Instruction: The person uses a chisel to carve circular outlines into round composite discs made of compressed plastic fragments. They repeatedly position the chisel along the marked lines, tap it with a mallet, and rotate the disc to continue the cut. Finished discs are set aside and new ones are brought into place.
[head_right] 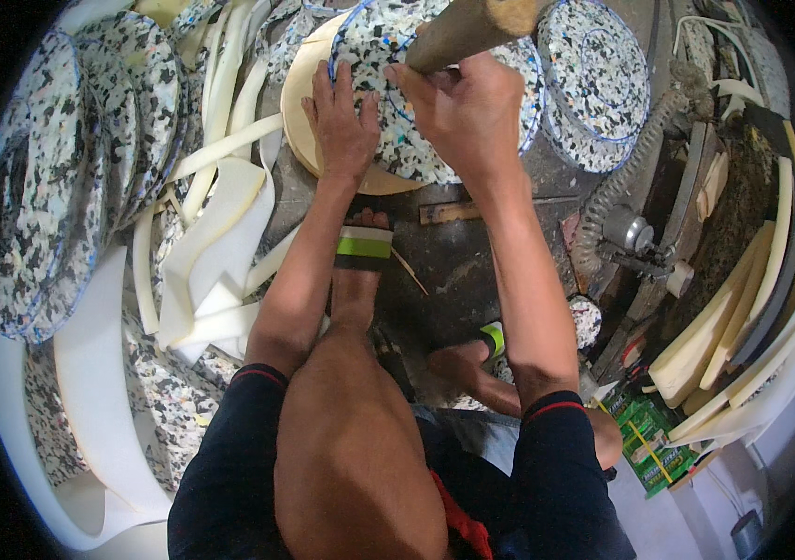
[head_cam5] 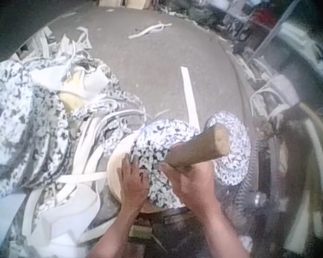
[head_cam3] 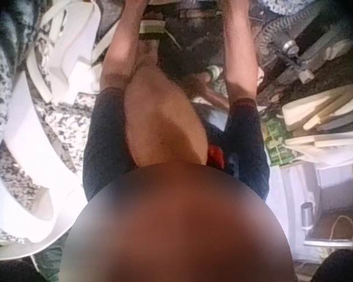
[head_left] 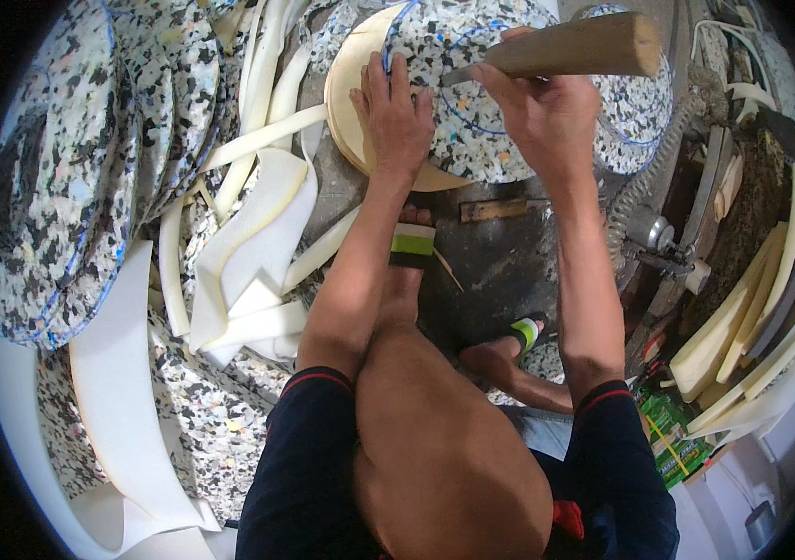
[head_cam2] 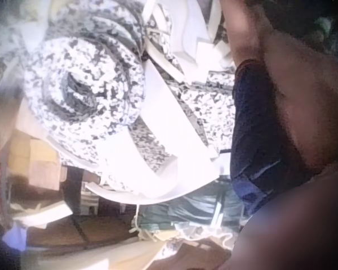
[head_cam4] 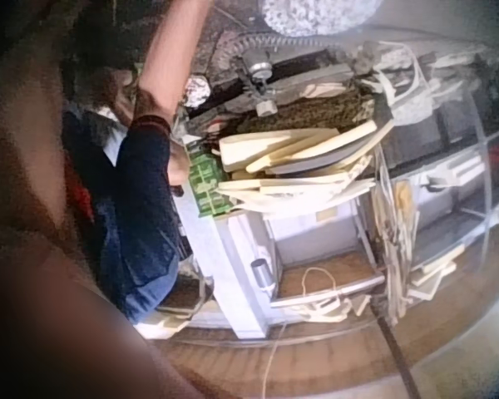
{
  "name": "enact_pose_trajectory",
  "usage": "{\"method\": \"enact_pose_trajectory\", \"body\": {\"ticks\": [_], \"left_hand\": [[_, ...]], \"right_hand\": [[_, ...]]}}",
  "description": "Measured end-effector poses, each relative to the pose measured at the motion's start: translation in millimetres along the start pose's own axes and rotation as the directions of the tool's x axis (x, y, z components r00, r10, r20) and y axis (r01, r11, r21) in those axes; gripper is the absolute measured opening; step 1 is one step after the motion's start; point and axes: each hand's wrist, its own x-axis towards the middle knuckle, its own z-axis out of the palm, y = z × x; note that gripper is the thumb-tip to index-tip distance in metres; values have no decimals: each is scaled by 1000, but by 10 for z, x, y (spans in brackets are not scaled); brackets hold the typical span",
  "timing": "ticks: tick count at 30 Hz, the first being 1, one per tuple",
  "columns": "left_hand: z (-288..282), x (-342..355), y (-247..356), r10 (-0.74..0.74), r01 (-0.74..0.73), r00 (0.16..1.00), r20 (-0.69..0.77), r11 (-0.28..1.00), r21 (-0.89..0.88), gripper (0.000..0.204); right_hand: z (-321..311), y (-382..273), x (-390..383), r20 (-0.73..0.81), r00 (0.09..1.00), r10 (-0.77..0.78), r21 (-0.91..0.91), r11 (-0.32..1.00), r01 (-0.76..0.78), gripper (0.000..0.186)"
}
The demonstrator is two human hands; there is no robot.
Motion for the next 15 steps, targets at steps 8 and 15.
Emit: {"method": "enact_pose_trajectory", "body": {"ticks": [8,15], "left_hand": [[5,-11,-6,22,-23,999,-50,1000,-19,62],[6,3,-1,8,-8,1000,-7,1000,5,61]], "right_hand": [[-240,-142,-29,12,984,180,205,962,-179,33],[17,-13,59,-40,997,62,47,997,-60,25]]}}
